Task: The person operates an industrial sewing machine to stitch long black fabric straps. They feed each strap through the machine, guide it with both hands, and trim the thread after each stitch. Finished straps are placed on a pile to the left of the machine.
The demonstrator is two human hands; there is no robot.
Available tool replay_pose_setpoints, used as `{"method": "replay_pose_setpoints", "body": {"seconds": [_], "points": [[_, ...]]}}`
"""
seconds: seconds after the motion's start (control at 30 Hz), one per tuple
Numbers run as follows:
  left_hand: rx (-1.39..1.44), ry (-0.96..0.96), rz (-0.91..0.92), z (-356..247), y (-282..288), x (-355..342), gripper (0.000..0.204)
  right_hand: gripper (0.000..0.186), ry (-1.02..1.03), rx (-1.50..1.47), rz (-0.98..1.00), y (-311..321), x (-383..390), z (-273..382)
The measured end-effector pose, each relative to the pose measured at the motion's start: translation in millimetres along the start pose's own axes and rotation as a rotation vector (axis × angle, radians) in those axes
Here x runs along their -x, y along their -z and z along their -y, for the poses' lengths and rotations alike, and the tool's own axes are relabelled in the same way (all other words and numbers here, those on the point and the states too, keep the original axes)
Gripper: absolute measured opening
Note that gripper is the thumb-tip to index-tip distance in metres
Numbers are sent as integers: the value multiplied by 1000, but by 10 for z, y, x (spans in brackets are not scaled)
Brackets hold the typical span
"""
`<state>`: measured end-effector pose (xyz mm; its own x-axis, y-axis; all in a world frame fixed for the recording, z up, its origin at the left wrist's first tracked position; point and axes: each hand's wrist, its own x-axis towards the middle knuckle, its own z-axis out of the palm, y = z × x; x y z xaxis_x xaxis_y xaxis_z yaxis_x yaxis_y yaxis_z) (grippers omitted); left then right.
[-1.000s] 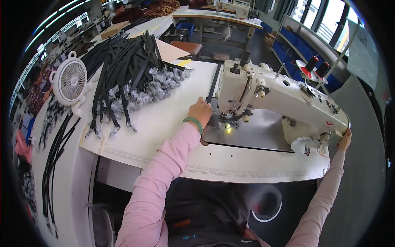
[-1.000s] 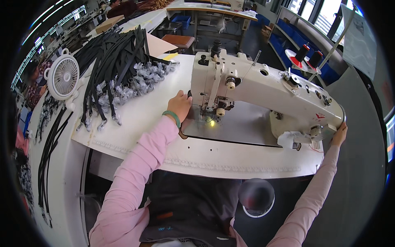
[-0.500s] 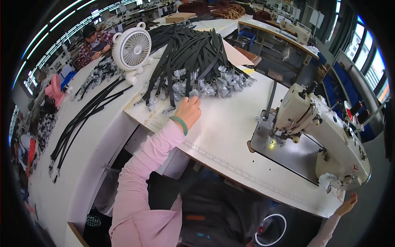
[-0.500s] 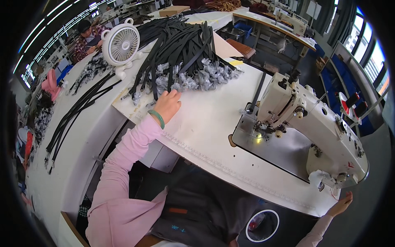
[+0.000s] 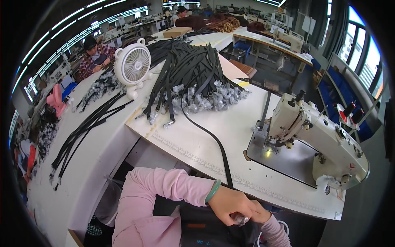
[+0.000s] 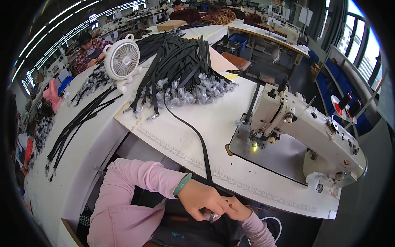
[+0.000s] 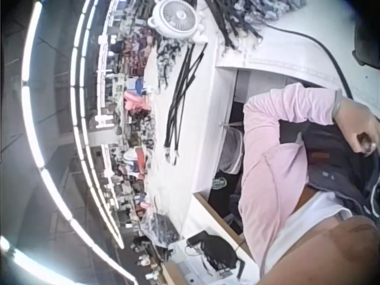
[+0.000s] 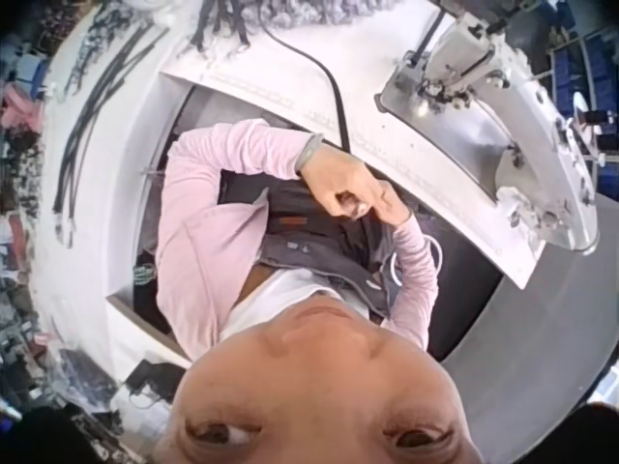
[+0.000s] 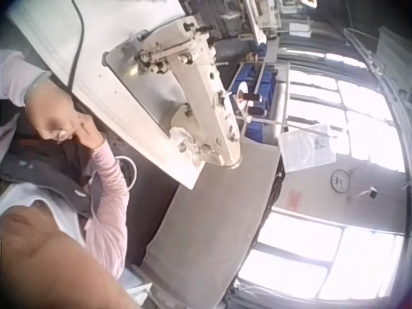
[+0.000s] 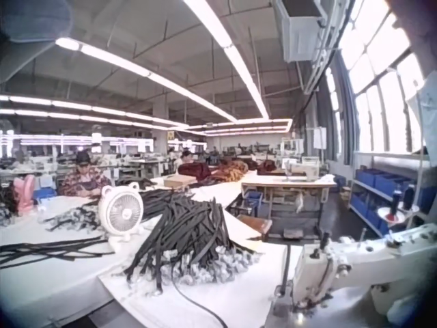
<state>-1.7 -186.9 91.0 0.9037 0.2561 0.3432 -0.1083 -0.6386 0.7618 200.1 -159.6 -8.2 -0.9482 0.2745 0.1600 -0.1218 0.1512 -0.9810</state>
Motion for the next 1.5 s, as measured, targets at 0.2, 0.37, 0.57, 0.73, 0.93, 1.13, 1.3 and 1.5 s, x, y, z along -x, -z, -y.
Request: {"method": "replay_pose_setpoints", "body": {"seconds": [0.2, 0.37, 0.57, 0.73, 0.93, 1.13, 1.3, 1.5], "points": [[122, 372, 11, 583, 812, 237, 9, 29, -288, -203, 64, -264, 486, 39], [-588, 641, -206, 1182, 1175, 559, 8, 18, -291, 45, 90, -323, 588, -191], [-798, 718, -510, 1147, 635, 549, 41, 16, -282, 20, -113, -210, 376, -48], [-1047, 657, -445, 1429, 523, 295, 50, 16, -278, -69, -188, -202, 197, 34], [-1035, 481, -398, 1723, 482, -16, 45, 26, -71, 873, -276, -86, 329, 293], [-884, 533, -689, 1622, 434, 33, 25, 24, 273, 1453, -1856, 1551, 1563, 770], [-823, 598, -741, 1651, 400, -77, 20, 32, 377, 431, -2071, 3040, 3421, 755], [-936, 588, -729, 1734, 421, 35, 20, 45, -445, 1200, -1943, 3600, 3663, 1174]]}}
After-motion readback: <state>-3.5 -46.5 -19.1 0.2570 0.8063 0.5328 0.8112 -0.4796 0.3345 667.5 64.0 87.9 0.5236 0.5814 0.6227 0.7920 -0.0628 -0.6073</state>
